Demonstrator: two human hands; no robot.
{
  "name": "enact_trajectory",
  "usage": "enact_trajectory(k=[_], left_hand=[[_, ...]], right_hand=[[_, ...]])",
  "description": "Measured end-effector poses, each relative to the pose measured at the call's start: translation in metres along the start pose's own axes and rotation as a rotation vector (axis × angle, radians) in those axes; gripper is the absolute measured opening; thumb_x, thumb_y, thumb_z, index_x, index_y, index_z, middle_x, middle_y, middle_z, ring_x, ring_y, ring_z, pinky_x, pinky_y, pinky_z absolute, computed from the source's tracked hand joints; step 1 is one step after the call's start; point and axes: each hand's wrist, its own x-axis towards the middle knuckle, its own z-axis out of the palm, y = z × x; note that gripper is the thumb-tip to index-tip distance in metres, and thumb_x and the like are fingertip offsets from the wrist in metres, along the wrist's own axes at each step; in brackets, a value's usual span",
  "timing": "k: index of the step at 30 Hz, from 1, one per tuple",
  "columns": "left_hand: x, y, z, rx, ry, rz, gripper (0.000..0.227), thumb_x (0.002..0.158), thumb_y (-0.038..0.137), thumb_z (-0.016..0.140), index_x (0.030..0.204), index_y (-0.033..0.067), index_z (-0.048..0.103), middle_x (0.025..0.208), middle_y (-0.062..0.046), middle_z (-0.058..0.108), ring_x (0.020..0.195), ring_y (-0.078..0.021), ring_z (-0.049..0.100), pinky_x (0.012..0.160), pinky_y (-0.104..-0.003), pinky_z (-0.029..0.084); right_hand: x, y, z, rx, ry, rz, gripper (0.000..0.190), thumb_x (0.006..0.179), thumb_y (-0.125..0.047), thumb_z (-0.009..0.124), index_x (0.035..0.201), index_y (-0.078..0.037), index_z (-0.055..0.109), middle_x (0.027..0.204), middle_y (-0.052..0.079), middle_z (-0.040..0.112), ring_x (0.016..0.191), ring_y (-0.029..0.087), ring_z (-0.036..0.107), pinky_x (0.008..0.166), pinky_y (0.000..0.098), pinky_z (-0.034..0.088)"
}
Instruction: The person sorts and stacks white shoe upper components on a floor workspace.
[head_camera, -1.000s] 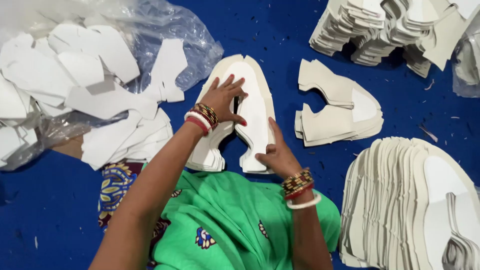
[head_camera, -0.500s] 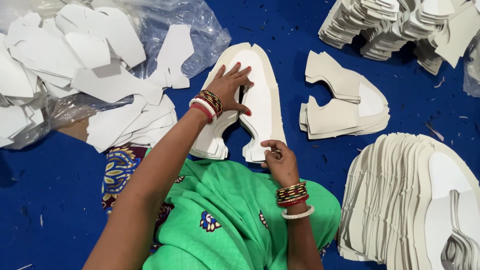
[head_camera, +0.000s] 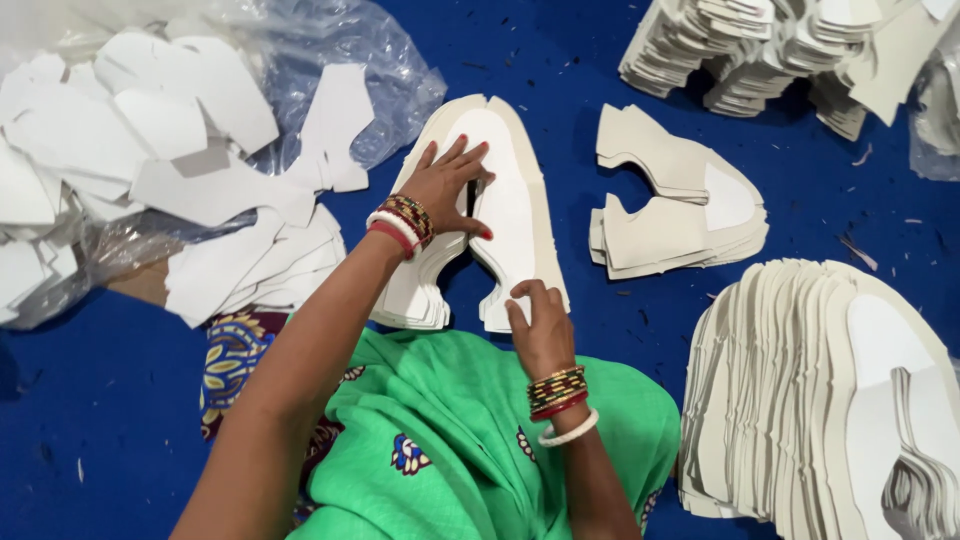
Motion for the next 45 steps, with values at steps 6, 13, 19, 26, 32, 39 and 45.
enact_trajectory(k=[6,13,19,26,32,39,45], left_hand=[[-0.003,0.021,-0.019,0.077,-0.031,-0.014,0.097,0.063,0.071,0.084,0.142,0.0227,0.055,0.167,-0.005,0.024,0.156,-0.0306,0.012,0.124,-0.058,0.005],[-0.001,0.023,0.028,0.374,0.147,0.127,0.081,0.091,0.051,0.064,0.160,0.0190,0.034,0.171,-0.007,0.021,0.158,-0.0285,0.015,0.124,-0.056,0.008],[-0.009,0.035,0.051,0.269,0.174,0.133,0.077,0.101,0.060,0.042,0.165,0.0201,0.024,0.172,-0.004,0.018,0.158,-0.0235,0.017,0.125,-0.055,0.010],[-0.019,0.049,0.028,0.186,0.024,0.072,0.121,0.075,0.090,0.051,0.163,0.0150,0.015,0.170,-0.011,0.008,0.156,-0.0298,0.007,0.122,-0.058,0.003],[-0.017,0.059,0.022,0.192,-0.040,0.018,0.133,0.066,0.095,0.054,0.163,0.0166,0.010,0.171,-0.010,0.003,0.157,-0.0300,0.001,0.122,-0.059,-0.001],[-0.016,0.060,0.031,0.215,-0.012,-0.004,0.133,0.066,0.095,0.057,0.164,0.0173,0.011,0.171,-0.010,0.003,0.157,-0.0301,0.000,0.122,-0.060,-0.001],[-0.016,0.066,0.023,0.167,-0.038,-0.061,0.141,0.059,0.095,0.063,0.163,0.0180,0.008,0.171,-0.009,0.005,0.157,-0.0292,0.002,0.123,-0.060,0.001]], right_hand=[[0.029,-0.018,0.009,-0.418,0.036,-0.013,0.039,0.092,-0.038,0.069,0.120,-0.010,0.063,0.129,0.020,0.056,0.125,0.040,0.053,0.099,0.0501,0.047],[0.047,0.001,0.054,-0.478,0.172,-0.266,0.090,0.098,-0.058,0.050,0.160,0.001,0.023,0.170,0.019,0.017,0.158,0.038,0.008,0.122,0.0631,0.005],[-0.009,0.012,0.033,-0.381,0.130,-0.155,0.088,0.097,-0.056,0.049,0.160,0.000,0.024,0.169,0.019,0.017,0.156,0.043,0.005,0.119,0.0659,0.005],[-0.049,-0.002,0.011,-0.425,0.211,-0.147,0.066,0.102,-0.047,0.050,0.158,-0.012,0.039,0.168,0.017,0.024,0.156,0.043,0.013,0.117,0.0638,0.016],[-0.041,0.003,0.023,-0.445,0.274,-0.190,0.058,0.099,-0.042,0.055,0.151,-0.015,0.050,0.154,0.011,0.044,0.142,0.038,0.033,0.113,0.0580,0.023],[-0.033,-0.006,0.024,-0.481,0.280,-0.123,0.053,0.098,-0.036,0.058,0.145,-0.011,0.057,0.139,0.006,0.057,0.125,0.029,0.047,0.104,0.0503,0.033],[-0.035,-0.004,0.030,-0.462,0.306,-0.095,0.056,0.098,-0.040,0.060,0.145,-0.010,0.056,0.138,0.007,0.058,0.121,0.028,0.049,0.100,0.0501,0.034]])
